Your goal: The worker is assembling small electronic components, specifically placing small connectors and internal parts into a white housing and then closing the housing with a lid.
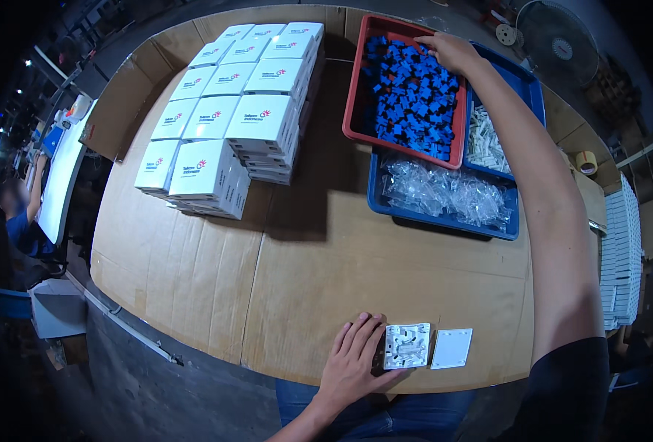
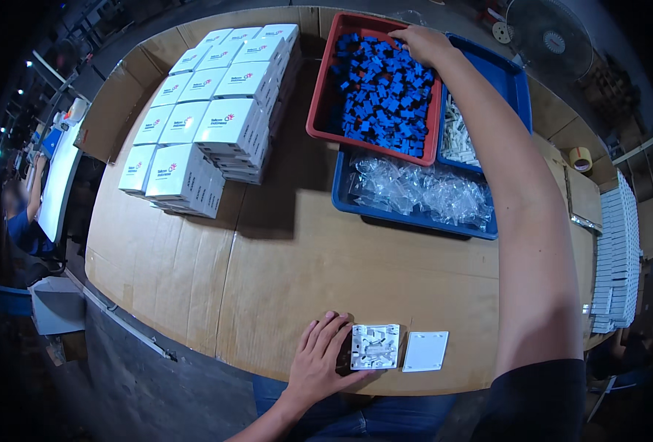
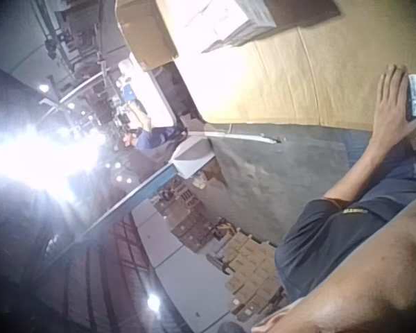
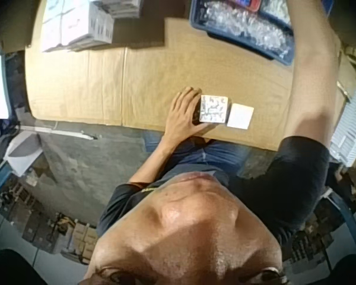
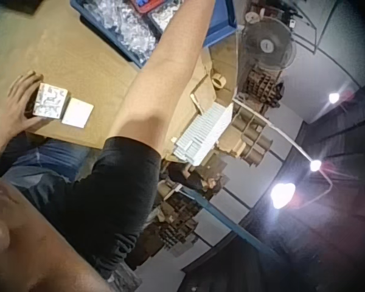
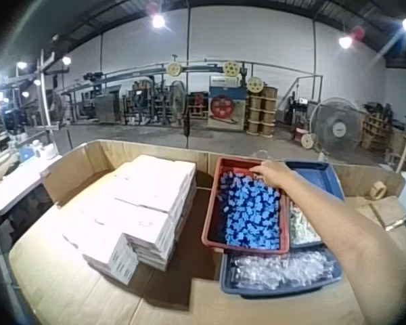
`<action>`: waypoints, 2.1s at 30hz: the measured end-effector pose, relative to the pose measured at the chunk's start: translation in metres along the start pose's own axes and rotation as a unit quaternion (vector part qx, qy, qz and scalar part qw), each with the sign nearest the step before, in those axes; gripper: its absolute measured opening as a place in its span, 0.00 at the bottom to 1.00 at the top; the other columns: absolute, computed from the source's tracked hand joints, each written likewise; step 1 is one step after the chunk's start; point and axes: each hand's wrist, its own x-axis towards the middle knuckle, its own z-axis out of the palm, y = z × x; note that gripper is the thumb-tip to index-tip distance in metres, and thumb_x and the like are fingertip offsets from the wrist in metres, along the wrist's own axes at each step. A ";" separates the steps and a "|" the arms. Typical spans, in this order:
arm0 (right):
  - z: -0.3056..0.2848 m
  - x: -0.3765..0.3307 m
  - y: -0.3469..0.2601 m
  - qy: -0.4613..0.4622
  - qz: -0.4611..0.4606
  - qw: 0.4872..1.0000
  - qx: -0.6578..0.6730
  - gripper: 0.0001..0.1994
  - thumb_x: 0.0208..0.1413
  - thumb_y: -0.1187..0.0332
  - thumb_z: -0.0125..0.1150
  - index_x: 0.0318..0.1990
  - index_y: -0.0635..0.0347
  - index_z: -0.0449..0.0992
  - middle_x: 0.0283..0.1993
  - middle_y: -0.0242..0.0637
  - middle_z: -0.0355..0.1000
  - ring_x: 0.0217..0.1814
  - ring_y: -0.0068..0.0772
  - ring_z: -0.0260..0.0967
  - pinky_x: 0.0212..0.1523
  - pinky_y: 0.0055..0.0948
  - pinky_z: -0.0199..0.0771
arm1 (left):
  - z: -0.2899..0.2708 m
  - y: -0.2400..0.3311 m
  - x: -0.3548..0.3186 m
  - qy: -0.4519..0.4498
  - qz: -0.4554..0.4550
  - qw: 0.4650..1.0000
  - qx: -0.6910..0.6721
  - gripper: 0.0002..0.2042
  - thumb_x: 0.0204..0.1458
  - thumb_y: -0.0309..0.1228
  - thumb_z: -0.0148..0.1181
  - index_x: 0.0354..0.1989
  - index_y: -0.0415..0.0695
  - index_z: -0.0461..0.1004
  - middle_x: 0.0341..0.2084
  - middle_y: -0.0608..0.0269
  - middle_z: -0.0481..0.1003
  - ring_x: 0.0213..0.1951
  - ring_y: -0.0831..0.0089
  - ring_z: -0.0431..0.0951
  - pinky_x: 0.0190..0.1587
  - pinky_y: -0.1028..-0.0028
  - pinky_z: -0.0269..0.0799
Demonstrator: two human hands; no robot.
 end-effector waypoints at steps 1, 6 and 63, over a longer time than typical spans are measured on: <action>0.003 0.002 0.001 -0.008 -0.003 1.000 -0.007 0.23 0.67 0.65 0.58 0.68 0.38 0.72 0.63 0.40 0.75 0.65 0.49 0.72 0.60 0.48 0.76 | 0.000 0.000 0.000 0.000 -0.001 1.000 0.002 0.43 0.47 0.59 0.72 0.64 0.38 0.70 0.67 0.54 0.68 0.73 0.57 0.62 0.75 0.52 0.53; 0.007 -0.005 0.000 0.099 -0.009 0.992 0.074 0.11 0.64 0.65 0.62 0.52 0.49 0.76 0.55 0.39 0.75 0.57 0.50 0.75 0.53 0.50 0.76 | -0.001 0.000 -0.001 -0.002 -0.006 1.000 0.010 0.43 0.48 0.59 0.72 0.64 0.37 0.70 0.67 0.54 0.68 0.74 0.58 0.62 0.75 0.53 0.53; -0.154 -0.546 -0.268 0.080 -0.039 -0.070 0.994 0.21 0.77 0.54 0.44 0.67 0.54 0.70 0.58 0.47 0.68 0.51 0.43 0.74 0.48 0.39 0.89 | 0.023 0.011 -0.017 0.088 0.093 0.987 0.098 0.41 0.44 0.48 0.78 0.65 0.40 0.68 0.66 0.53 0.68 0.70 0.49 0.63 0.72 0.52 0.58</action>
